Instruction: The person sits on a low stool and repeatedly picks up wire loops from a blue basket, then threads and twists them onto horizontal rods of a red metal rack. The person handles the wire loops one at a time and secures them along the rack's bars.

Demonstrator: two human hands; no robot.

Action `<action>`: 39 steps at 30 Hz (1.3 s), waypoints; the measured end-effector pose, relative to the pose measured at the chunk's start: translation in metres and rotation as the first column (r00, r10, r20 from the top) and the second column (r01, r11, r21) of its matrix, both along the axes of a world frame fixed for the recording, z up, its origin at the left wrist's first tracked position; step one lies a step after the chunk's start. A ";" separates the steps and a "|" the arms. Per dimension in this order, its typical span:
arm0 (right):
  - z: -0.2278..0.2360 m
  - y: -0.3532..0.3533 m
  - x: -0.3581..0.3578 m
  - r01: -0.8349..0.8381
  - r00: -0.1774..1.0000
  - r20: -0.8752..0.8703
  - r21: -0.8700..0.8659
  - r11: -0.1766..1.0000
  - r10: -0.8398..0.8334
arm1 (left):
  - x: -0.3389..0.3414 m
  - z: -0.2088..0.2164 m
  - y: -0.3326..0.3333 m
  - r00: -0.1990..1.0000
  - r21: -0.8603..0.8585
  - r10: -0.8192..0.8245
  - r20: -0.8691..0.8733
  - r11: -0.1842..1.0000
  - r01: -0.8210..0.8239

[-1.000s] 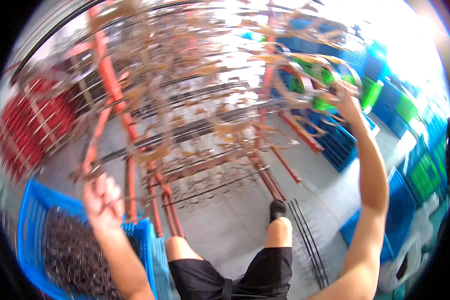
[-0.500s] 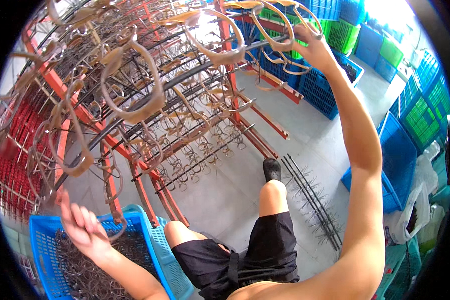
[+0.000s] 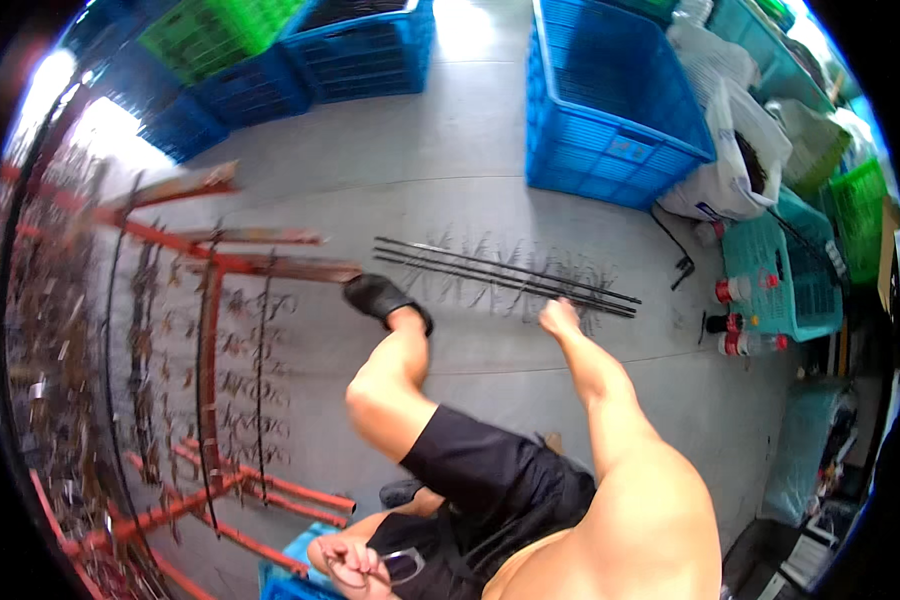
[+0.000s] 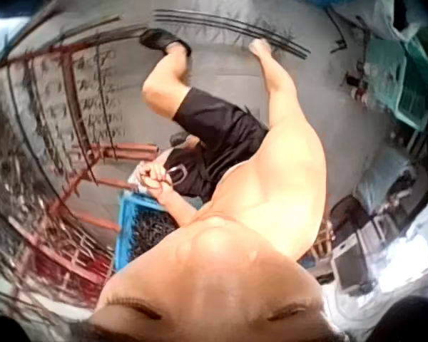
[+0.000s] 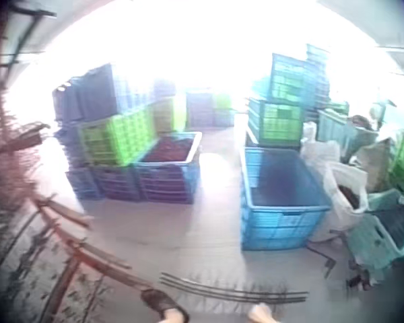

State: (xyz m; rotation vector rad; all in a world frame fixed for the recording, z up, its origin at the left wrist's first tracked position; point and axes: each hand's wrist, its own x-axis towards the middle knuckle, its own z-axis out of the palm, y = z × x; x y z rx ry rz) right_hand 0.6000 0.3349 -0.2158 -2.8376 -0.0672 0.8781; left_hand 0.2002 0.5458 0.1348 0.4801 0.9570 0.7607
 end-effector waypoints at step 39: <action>0.120 -0.171 0.031 0.330 0.909 0.281 -0.035 0.943 -0.307 | 0.003 -0.006 0.044 0.999 0.180 -0.006 0.046 0.984 -0.003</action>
